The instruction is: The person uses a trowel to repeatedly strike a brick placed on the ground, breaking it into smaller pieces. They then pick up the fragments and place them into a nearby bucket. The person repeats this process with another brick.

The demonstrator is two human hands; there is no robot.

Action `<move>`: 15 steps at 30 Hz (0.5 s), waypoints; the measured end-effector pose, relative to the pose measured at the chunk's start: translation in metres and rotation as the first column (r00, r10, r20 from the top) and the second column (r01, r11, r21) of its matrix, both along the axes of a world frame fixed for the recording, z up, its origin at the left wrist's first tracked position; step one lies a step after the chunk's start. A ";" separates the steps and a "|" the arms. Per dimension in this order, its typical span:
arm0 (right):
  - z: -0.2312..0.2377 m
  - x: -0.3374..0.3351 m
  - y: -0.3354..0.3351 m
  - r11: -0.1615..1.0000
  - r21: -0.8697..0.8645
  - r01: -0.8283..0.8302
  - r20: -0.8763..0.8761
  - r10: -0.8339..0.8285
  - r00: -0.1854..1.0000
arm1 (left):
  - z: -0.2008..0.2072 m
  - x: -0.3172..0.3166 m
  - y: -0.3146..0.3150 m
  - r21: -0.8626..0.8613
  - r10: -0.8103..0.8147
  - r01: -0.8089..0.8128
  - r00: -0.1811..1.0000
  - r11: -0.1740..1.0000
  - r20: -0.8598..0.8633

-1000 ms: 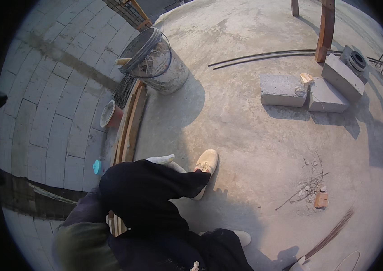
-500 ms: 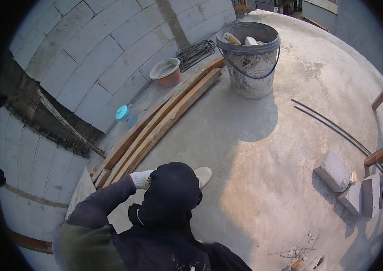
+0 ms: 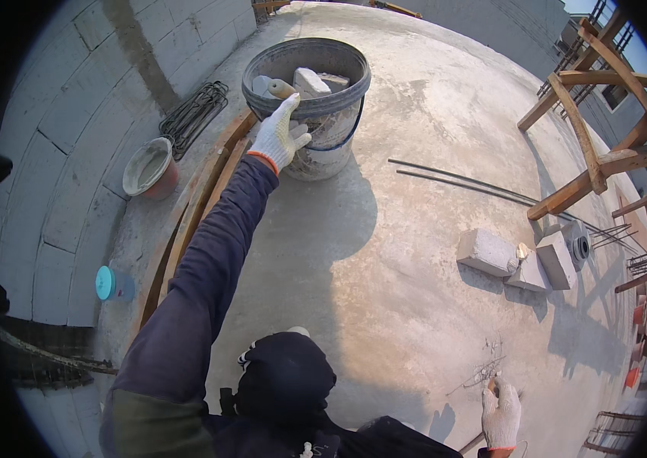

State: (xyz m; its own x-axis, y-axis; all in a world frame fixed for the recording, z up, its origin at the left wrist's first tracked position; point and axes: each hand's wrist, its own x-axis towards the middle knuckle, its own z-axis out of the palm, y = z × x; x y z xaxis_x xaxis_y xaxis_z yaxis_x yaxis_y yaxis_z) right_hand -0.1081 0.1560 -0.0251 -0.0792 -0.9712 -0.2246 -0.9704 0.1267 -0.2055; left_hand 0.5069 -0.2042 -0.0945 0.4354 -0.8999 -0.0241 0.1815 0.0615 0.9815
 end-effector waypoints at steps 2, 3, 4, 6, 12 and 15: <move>0.015 0.028 0.004 0.996 -0.071 -0.054 -0.010 0.054 0.999 | 0.003 -0.011 -0.044 0.081 0.120 -0.096 0.916 0.992 -0.384; 0.023 0.043 0.006 0.993 -0.094 -0.067 -0.016 0.066 0.998 | 0.004 -0.018 -0.067 0.210 0.300 -0.216 0.737 0.954 -0.606; 0.030 0.059 0.009 0.996 -0.074 -0.042 0.013 0.043 0.999 | 0.002 -0.018 -0.079 0.231 0.329 -0.235 0.675 0.944 -0.660; 0.046 0.091 0.012 0.995 -0.043 -0.092 0.093 0.096 0.991 | -0.004 -0.009 -0.088 0.129 0.196 -0.148 0.678 0.981 -0.708; 0.026 0.182 -0.051 0.986 -0.117 -0.123 0.481 0.164 0.861 | 0.000 -0.022 -0.059 0.152 0.155 -0.078 0.785 0.985 -0.599; -0.008 0.212 -0.112 0.991 -0.067 -0.113 0.604 0.130 0.787 | -0.009 -0.047 -0.020 0.156 0.193 -0.125 0.798 0.980 -0.572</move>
